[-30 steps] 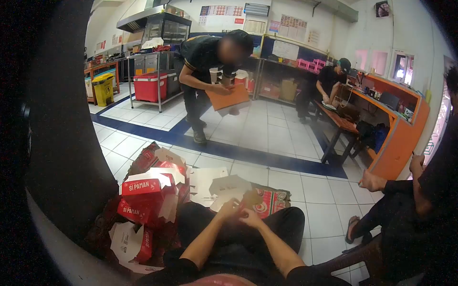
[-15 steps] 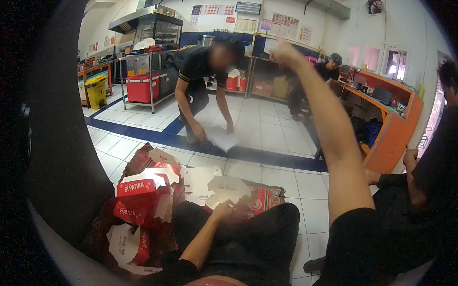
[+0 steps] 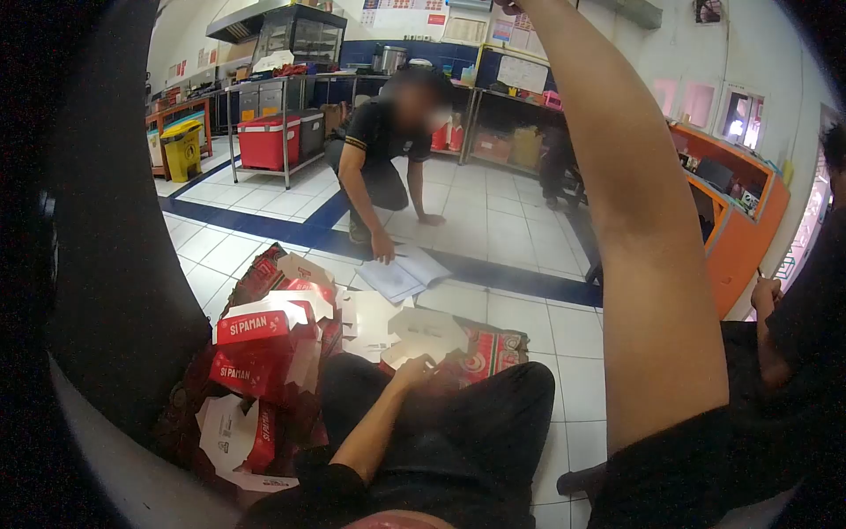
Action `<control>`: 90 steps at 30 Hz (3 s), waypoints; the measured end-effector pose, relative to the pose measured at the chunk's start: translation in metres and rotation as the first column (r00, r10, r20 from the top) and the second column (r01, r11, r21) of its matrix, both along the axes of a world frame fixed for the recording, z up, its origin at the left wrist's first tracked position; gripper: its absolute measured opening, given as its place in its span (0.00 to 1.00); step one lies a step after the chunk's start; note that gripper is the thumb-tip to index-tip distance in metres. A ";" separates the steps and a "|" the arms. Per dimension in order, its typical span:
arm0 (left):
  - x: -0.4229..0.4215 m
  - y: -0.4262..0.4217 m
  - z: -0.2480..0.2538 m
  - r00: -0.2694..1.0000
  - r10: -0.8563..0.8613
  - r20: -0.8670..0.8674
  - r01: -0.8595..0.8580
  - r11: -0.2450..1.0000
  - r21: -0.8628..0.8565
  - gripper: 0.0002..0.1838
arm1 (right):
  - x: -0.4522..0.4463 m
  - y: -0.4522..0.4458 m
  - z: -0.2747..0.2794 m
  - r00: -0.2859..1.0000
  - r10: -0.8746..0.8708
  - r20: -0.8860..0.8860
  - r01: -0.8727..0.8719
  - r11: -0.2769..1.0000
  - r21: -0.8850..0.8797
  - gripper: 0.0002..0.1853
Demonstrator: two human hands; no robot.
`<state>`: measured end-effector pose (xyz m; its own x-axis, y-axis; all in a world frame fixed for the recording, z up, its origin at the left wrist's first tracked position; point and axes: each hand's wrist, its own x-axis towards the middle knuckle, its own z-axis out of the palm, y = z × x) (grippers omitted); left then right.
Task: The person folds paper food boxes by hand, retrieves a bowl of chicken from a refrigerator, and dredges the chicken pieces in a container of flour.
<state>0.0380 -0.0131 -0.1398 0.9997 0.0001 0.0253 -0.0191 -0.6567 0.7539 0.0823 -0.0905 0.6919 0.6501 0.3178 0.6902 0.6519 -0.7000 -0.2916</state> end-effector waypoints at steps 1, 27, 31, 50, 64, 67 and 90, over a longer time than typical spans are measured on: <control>0.001 0.000 0.000 1.000 0.003 0.003 -0.003 1.000 -0.001 0.17 | -0.003 0.008 -0.002 1.000 0.003 0.003 -0.003 1.000 -0.001 0.31; -0.007 0.002 0.013 0.999 -0.023 -0.024 0.025 0.997 0.070 0.19 | -0.028 0.059 -0.007 0.986 0.123 0.112 -0.126 0.992 0.023 0.47; -0.007 0.001 0.010 0.998 -0.021 -0.059 0.023 0.999 0.035 0.19 | -0.017 0.020 0.002 0.995 0.072 0.068 -0.079 0.992 0.103 0.50; -0.012 -0.003 0.014 0.992 -0.014 0.124 0.007 0.998 0.063 0.14 | 0.123 -0.209 -0.051 0.903 -0.150 0.403 0.202 0.975 -0.090 0.34; -0.018 -0.009 0.063 0.879 0.211 0.428 -0.067 0.943 -0.327 0.10 | 0.029 -0.160 -0.751 0.842 0.360 -0.402 -0.311 0.932 0.185 0.24; -0.017 -0.013 0.078 0.893 0.193 0.407 -0.055 0.944 -0.327 0.10 | 0.010 -0.150 -0.739 0.794 0.381 -0.474 -0.170 0.888 0.428 0.24; 0.012 -0.024 0.068 0.939 0.234 0.254 -0.147 0.936 -0.321 0.12 | 0.041 -0.157 -0.790 0.511 0.532 -0.675 0.401 0.547 0.735 0.10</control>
